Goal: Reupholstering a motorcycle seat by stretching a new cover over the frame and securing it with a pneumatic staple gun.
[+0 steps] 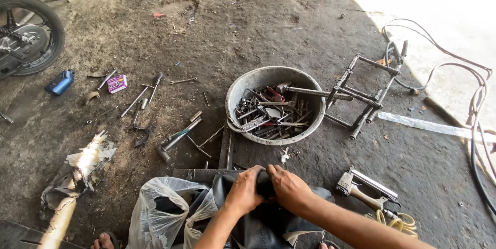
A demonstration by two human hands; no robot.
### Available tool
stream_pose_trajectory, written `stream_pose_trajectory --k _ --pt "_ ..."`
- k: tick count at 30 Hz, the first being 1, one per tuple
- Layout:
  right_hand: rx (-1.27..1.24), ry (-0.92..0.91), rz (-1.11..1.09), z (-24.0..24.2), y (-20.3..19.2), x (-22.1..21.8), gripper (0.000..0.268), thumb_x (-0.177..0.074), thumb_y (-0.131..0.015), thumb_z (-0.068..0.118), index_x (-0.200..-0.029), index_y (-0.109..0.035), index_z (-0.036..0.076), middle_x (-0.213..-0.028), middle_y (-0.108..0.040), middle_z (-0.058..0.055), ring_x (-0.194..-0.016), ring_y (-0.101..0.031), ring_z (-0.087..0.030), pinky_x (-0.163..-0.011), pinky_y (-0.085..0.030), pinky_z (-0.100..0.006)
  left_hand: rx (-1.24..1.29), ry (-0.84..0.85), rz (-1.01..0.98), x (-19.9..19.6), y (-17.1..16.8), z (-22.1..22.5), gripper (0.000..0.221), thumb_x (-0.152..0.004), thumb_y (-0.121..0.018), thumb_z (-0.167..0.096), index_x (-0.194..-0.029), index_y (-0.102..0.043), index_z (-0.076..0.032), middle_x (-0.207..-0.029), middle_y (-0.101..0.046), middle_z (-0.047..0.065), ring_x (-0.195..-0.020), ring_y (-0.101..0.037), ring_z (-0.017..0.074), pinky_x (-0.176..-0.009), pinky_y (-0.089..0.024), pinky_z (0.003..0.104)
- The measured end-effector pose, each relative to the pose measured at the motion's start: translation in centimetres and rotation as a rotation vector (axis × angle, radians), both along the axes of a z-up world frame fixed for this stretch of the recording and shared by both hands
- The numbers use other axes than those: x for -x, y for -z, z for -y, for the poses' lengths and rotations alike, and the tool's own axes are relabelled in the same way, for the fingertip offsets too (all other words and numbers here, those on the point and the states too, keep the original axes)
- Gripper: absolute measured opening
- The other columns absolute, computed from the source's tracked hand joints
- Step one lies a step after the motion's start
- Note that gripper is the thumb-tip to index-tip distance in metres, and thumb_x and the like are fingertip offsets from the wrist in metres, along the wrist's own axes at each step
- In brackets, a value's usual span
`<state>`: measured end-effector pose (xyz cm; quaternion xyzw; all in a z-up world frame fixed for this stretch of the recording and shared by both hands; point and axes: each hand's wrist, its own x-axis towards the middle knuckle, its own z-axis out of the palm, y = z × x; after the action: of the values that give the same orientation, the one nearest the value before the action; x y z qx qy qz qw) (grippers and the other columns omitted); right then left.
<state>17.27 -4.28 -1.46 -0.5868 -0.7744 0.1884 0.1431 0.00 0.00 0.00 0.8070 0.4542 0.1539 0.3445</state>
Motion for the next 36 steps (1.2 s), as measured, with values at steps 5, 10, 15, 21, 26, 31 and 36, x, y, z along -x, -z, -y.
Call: stream_pose_trajectory --k 5,10,15,21,26,31,36 --pt "-0.033 0.022 0.094 -0.5 0.7 0.0 0.023 -0.093 -0.053 0.005 -0.113 -0.049 -0.007 -0.093 -0.062 -0.017 -0.070 -0.068 -0.023 -0.066 -0.063 -0.034 -0.149 -0.036 -0.117 -0.3 0.6 0.3 0.065 -0.067 -0.069 0.014 -0.129 -0.058 -0.001 -0.112 -0.071 0.016 -0.088 -0.074 0.0335 -0.082 -0.063 0.041" --pt "-0.033 -0.037 0.090 -0.7 0.5 -0.7 0.029 -0.090 -0.060 0.006 -0.112 -0.048 -0.007 -0.090 -0.061 -0.014 -0.061 -0.066 -0.020 -0.060 -0.065 -0.031 -0.169 0.115 -0.399 -0.3 2.7 -1.9 0.098 -0.062 -0.098 -0.015 -0.144 -0.047 0.001 -0.146 -0.052 0.024 -0.145 -0.037 0.0432 -0.123 -0.026 0.056" --pt "-0.063 0.066 -0.148 -0.1 0.4 -1.1 0.039 -0.090 -0.062 0.006 -0.124 -0.047 -0.004 -0.099 -0.068 -0.016 -0.075 -0.075 -0.024 -0.068 -0.068 -0.032 0.051 0.059 -0.168 -0.2 -0.7 -1.1 0.087 -0.067 -0.087 -0.004 -0.144 -0.048 -0.006 -0.135 -0.063 0.011 -0.119 -0.065 0.0338 -0.106 -0.052 0.046" --pt "-0.115 0.036 -0.025 -1.2 2.4 -0.6 0.055 -0.087 -0.056 0.004 -0.136 -0.042 -0.015 -0.112 -0.064 -0.024 -0.079 -0.075 -0.029 -0.070 -0.064 -0.034 -0.049 0.015 -0.220 -0.4 0.6 -1.8 0.068 -0.069 -0.076 0.002 -0.134 -0.055 -0.001 -0.120 -0.069 0.019 -0.103 -0.071 0.0395 -0.093 -0.058 0.047" --pt "0.160 0.009 -0.110 -1.0 -1.2 -0.4 0.048 -0.085 -0.062 0.002 -0.126 -0.038 -0.008 -0.114 -0.061 -0.024 -0.089 -0.073 -0.036 -0.079 -0.064 -0.044 -0.105 0.032 -0.264 0.2 2.2 -1.5 0.078 -0.064 -0.078 0.007 -0.137 -0.051 0.004 -0.128 -0.065 0.023 -0.115 -0.065 0.0389 -0.101 -0.056 0.045" --pt "0.103 0.016 -0.045 -0.9 -1.5 0.2 0.031 -0.091 -0.057 0.002 -0.117 -0.044 -0.008 -0.102 -0.064 -0.022 -0.071 -0.075 -0.035 -0.061 -0.066 -0.041 -0.253 0.124 -0.275 1.0 3.4 -2.6 0.071 -0.062 -0.085 -0.005 -0.125 -0.055 0.006 -0.131 -0.060 0.029 -0.150 -0.030 0.0473 -0.123 -0.028 0.052" --pt "0.012 -0.046 -0.060 -0.1 -2.3 0.3 0.039 -0.089 -0.072 0.019 -0.106 -0.045 -0.004 -0.091 -0.066 -0.018 -0.068 -0.073 -0.036 -0.057 -0.061 -0.044 0.055 0.152 -0.145 2.3 -0.3 -3.2 0.081 -0.057 -0.092 -0.013 -0.126 -0.051 -0.006 -0.104 -0.076 0.019 -0.095 -0.075 0.0358 -0.085 -0.059 0.046"
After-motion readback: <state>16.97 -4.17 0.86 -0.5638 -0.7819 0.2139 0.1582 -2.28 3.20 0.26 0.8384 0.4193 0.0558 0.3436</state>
